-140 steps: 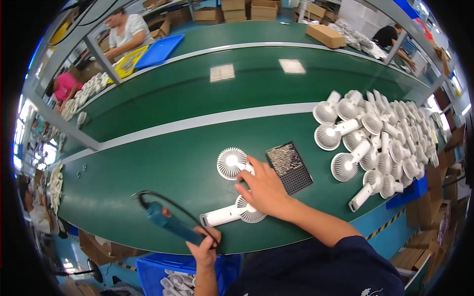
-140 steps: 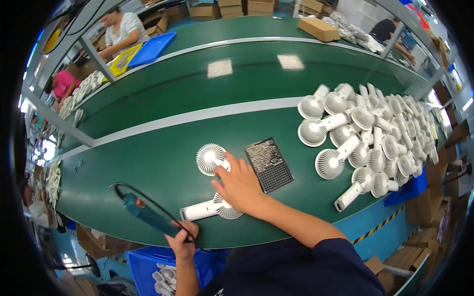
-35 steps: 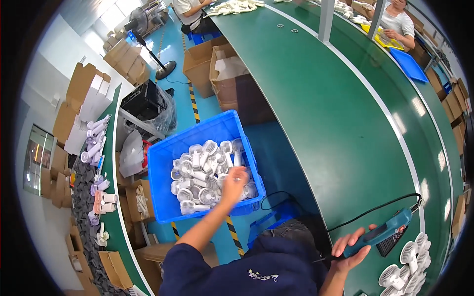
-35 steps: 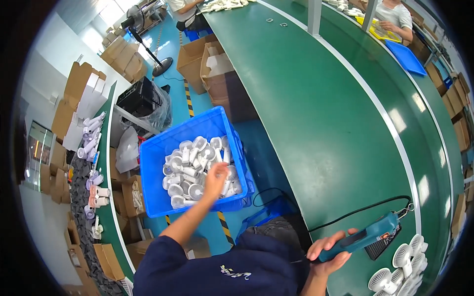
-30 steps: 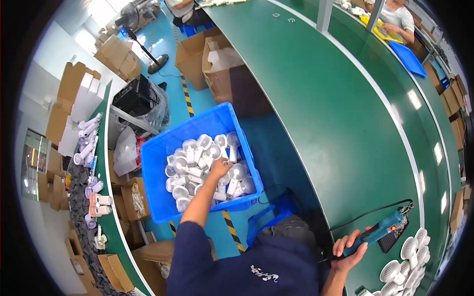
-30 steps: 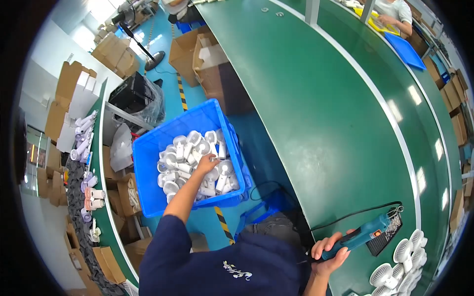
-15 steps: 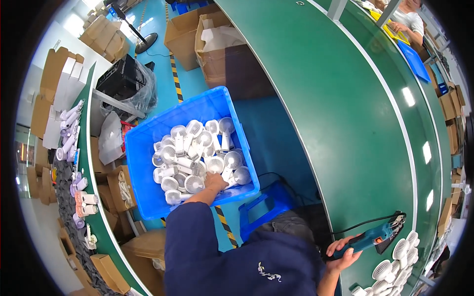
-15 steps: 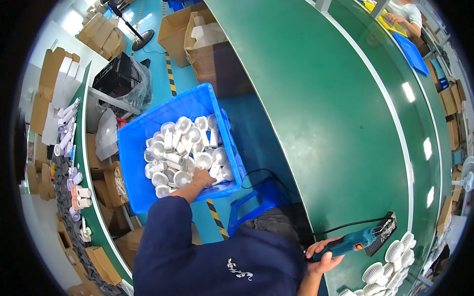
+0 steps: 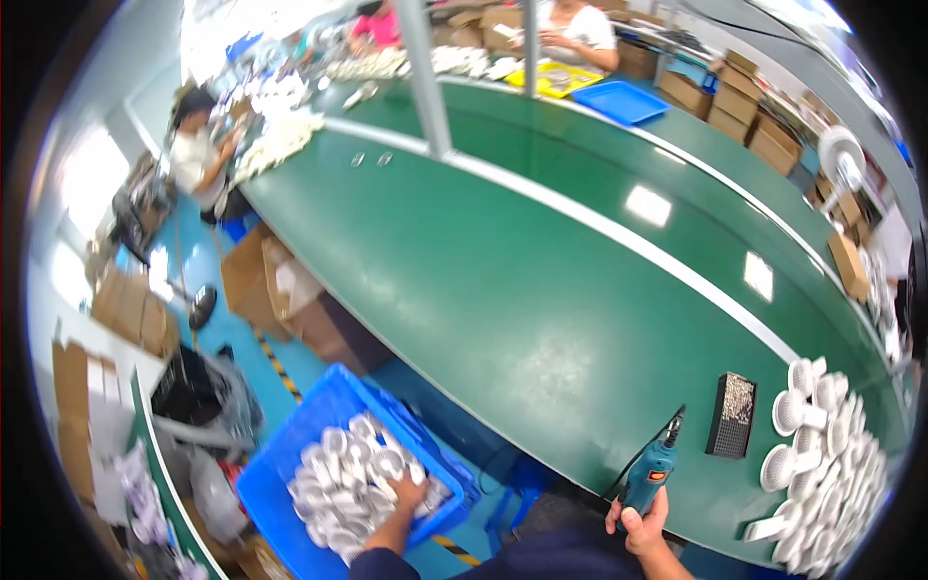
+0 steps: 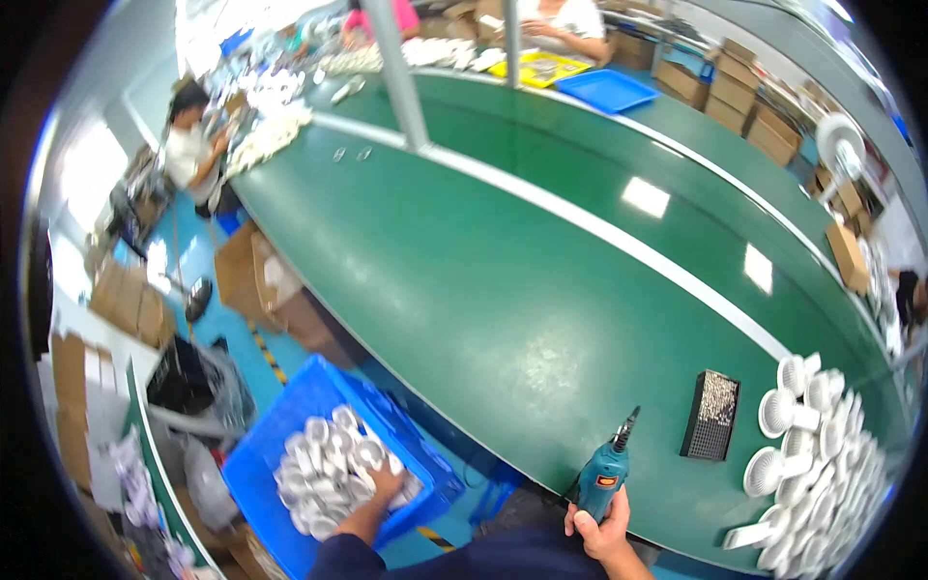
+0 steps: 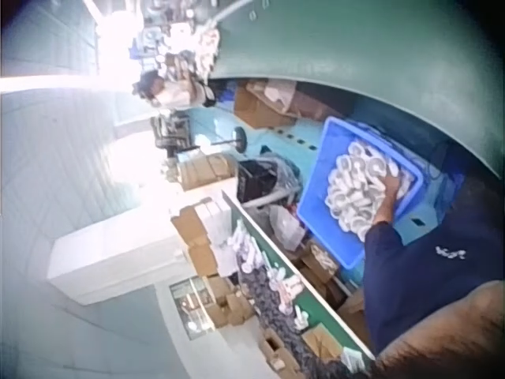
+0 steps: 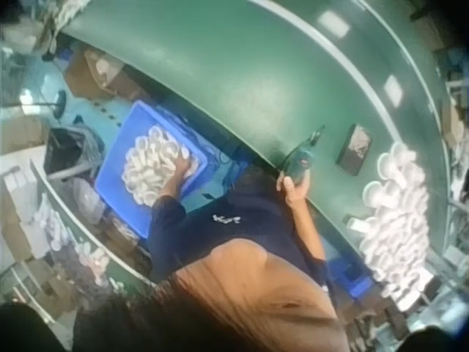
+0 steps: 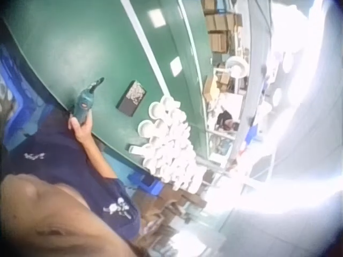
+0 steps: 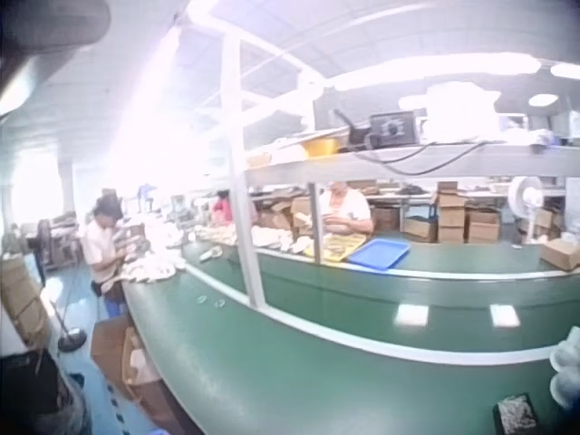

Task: The person assembles mini fans by picking screws from a tray and driving them into the fans with an electric screwdriver, stacks the assembled fans along the conveyor belt, and takes more fans from a crate.

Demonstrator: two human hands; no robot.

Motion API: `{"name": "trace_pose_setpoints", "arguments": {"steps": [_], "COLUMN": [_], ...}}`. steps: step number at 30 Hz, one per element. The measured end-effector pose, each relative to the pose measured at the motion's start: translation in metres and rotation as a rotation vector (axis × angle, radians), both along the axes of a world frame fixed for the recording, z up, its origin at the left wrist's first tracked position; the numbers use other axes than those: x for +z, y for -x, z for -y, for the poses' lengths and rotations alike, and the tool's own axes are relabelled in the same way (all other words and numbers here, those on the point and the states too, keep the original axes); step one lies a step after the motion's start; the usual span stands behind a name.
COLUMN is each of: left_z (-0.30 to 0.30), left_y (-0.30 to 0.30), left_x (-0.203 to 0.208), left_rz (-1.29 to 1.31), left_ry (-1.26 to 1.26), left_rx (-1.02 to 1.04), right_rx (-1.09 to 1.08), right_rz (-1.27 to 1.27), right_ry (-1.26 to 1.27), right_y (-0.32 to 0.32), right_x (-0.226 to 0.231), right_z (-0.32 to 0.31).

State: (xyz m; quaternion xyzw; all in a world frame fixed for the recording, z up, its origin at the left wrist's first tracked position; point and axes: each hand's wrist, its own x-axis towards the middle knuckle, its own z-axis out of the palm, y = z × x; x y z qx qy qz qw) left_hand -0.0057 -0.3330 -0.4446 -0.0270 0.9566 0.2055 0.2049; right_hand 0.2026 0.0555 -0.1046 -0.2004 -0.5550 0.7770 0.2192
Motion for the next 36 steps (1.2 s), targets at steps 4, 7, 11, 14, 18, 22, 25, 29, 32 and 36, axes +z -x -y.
{"name": "trace_pose_setpoints", "arguments": {"steps": [4,7,11,14,18,22,25,29,32,36], "left_z": [0.004,-0.028,-0.008,-0.035,-0.187,-0.317,-0.35,-0.375,-0.373,-0.358], "left_y": [0.008,0.0,-0.026,-0.044,-0.02,-0.015,-0.009,-0.013,-0.021,-0.003], "left_x": [0.013,0.121,0.219,0.343,0.409,0.413,0.406,0.399,0.423,0.444], "left_rz": [-0.106,-0.115,-0.313,-0.414,-0.418,-0.355,-0.312,-0.371,-0.304,-0.088], "left_ry": [-0.091,-0.374,-0.321,-0.315,-0.419,-0.576,-0.378,-0.261,-0.235,-0.403], "left_rx": [0.293,0.404,0.374,0.169,-0.546,-0.759,-0.798,-0.909,-1.03,-1.133], "right_rx": [0.152,-0.151,0.139,0.206,0.071,-0.053,-0.109,-0.202,-0.371,-0.76], "right_rz": [-0.222,-0.371,-0.926,-0.972,-0.825,-0.733,-0.765,-0.69,-0.613,-0.718], "right_ry": [0.478,0.695,0.459,0.323,0.054,0.103,0.057,0.038,0.013,-0.081], "right_y": [0.009,0.001,0.017,0.009,-0.023,-0.05,-0.044,-0.055,-0.056,-0.049], "right_x": [0.011,0.058,0.145,0.159,0.154,0.14,0.124,0.11,0.117,0.131], "right_z": [0.002,0.0,-0.018,-0.03,-0.045,-0.046,-0.047,-0.057,-0.065,-0.07]}}
